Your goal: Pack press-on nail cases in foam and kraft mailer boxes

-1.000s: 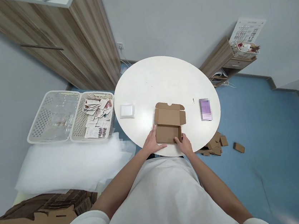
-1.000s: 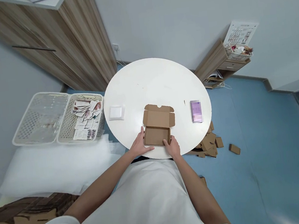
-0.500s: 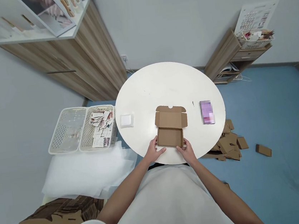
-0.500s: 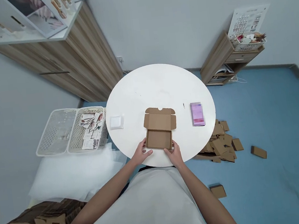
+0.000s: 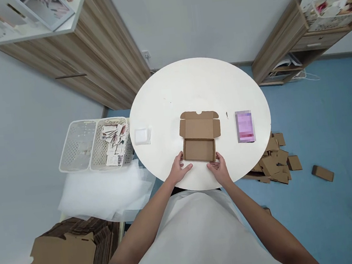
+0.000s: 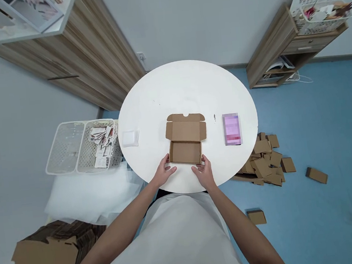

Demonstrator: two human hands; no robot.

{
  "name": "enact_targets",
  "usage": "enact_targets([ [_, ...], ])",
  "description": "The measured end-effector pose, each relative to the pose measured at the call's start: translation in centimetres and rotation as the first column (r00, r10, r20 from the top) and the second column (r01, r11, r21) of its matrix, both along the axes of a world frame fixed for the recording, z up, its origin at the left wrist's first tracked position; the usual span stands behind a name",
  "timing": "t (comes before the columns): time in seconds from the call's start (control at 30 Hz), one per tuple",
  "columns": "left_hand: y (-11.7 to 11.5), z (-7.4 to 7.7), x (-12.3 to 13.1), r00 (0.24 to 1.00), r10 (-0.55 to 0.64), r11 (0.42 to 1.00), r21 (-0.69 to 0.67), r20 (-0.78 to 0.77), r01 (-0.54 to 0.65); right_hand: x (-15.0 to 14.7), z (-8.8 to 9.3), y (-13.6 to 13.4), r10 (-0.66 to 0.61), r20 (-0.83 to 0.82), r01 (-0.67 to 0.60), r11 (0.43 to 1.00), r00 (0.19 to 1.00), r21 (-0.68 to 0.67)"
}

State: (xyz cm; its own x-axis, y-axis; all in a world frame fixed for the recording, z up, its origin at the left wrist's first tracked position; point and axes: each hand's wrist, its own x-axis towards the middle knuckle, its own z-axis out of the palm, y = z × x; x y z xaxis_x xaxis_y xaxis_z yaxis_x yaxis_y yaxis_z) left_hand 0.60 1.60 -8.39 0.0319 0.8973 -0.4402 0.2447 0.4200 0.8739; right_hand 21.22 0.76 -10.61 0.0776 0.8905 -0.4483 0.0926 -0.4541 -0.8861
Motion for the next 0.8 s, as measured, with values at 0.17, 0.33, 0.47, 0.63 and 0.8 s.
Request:
enact_targets([
  [0.17, -0.9, -0.5, -1.0, 0.999, 0.019, 0.999, 0.036, -0.041, -0.018, 0.4, 0.6, -1.3, -0.038, 0.178, 0.014, 0.991, 0.983, 0.133],
  [0.33, -1.2, -0.4, -4.5, 0.968, 0.112, 0.99, 0.113, -0.224, -0.089, -1.4, 1.6, -1.4, -0.045, 0.356, -0.11, 0.908, 0.934, 0.404],
  [0.47, -0.8, 0.1, -9.5, 0.911, 0.242, 0.96, 0.218, -0.333, -0.176, -6.9, 2.8, 0.7, 0.139, 0.405, -0.33, 0.829, 0.904, 0.452],
  [0.63, 1.8, 0.3, -15.8, 0.854, 0.361, 0.921, 0.288, -0.375, -0.263, -15.9, 3.4, 4.2, 0.392, 0.327, -0.466, 0.864, 0.86, 0.19],
  [0.8, 5.4, -0.6, -19.6, 0.869, 0.381, 0.917, 0.249, -0.316, -0.312, -23.0, 2.3, 7.6, 0.446, 0.31, -0.463, 0.886, 0.839, -0.02],
])
